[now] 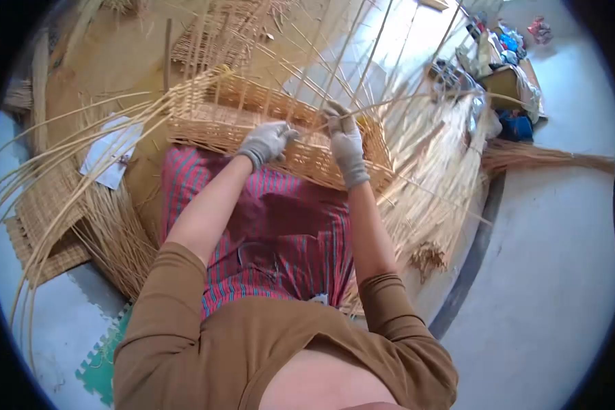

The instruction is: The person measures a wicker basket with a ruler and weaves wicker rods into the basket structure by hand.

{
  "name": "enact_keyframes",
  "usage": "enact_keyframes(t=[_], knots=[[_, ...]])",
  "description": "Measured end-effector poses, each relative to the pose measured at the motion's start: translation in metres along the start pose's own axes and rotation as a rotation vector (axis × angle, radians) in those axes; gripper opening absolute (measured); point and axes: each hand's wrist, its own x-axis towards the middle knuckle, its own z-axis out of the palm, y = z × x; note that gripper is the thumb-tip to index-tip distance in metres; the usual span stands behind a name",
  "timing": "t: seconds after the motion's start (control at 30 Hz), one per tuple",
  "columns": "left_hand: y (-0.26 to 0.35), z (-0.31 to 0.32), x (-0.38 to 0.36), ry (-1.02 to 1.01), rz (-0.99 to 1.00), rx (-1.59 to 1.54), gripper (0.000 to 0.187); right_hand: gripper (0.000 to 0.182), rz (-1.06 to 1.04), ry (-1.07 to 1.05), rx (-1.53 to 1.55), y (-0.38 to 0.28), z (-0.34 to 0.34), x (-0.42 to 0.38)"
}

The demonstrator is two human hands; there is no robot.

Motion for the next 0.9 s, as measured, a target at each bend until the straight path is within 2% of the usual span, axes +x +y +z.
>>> enact_keyframes(t=[0.03,0.1,0.17,0.23,0.3,0.37,0.4,0.43,0.47,0.5,0.53,0.57,0.6,0.63,0.67,0.7,0.73,0.77,0.8,0.83,0.87,0.9], knots=[[-0.003,-0.005,0.003,0.023,0.002,0.017,0.049,0.06,-0.016,-0.014,0.018,0.0,0.013,0.016],[0.006,0.001,-0.007,0.081,-0.1,0.044,0.054,0.057,-0.528,0.248,-0.989,-0.038,0.043,0.033],[0.015,0.002,-0.009,0.075,-0.14,0.073,0.055,0.06,-0.609,0.324,-0.93,-0.042,0.055,0.061],[0.011,0.002,-0.008,0.044,-0.122,-0.147,0.05,0.063,-0.698,0.376,-0.886,-0.05,0.044,0.064],[0.0,0.002,-0.002,0.034,-0.124,-0.098,0.045,0.053,-0.207,0.317,0.088,-0.068,0.02,0.003],[-0.01,0.005,0.015,-0.002,-0.095,-0.095,0.04,0.03,-0.162,0.471,0.225,0.014,-0.02,-0.05],[0.0,0.002,0.01,-0.009,-0.069,-0.109,0.049,0.03,-0.158,0.484,0.217,0.012,-0.024,-0.062],[0.016,-0.003,0.013,-0.014,-0.071,-0.11,0.049,0.021,-0.24,0.45,0.172,0.011,-0.024,-0.066],[0.035,-0.009,0.015,0.205,0.111,0.141,0.057,0.016,-0.314,0.415,0.135,0.012,-0.017,-0.07],[0.038,-0.004,0.017,0.397,0.293,0.389,0.066,0.016,-0.291,0.436,0.133,0.015,-0.011,-0.085],[0.043,-0.004,0.027,0.38,0.118,0.318,0.08,0.015,-0.158,0.501,0.185,0.012,-0.008,-0.087],[0.051,-0.002,0.03,0.398,0.142,0.306,0.08,0.015,-0.051,0.544,0.239,0.001,-0.006,-0.072],[0.055,0.002,0.027,0.432,0.036,0.297,0.084,0.014,-0.085,0.388,0.025,-0.01,0.003,-0.081],[0.053,0.008,0.022,0.45,-0.083,0.293,0.088,0.014,-0.09,0.39,0.025,-0.012,-0.004,-0.075],[0.058,0.011,0.011,0.529,-0.059,0.322,0.073,0.013,-0.027,0.389,0.136,-0.006,-0.018,-0.075],[0.06,0.016,0.0,0.512,-0.052,0.328,0.073,0.013,0.027,0.393,0.248,0.0,-0.037,-0.077],[0.063,0.015,-0.01,0.642,0.133,0.142,0.063,0.013,-0.027,0.535,0.022,0.007,-0.061,-0.085],[0.066,0.012,-0.014,0.774,0.32,-0.058,0.052,0.013,-0.046,0.54,0.027,0.007,-0.07,-0.09],[0.068,0.028,-0.01,0.65,0.527,-0.033,0.037,0.014,0.013,0.597,0.085,0.006,-0.077,-0.098],[0.047,0.053,0.015,0.398,0.358,0.014,0.038,0.015,0.096,0.665,0.138,0.009,-0.08,-0.113],[0.028,0.078,0.032,0.275,0.275,0.029,0.038,0.016,0.032,0.734,0.111,-0.002,-0.066,-0.11],[0.009,0.103,0.048,0.153,0.191,0.054,0.039,0.022,-0.032,0.652,0.009,-0.011,-0.069,-0.093]])
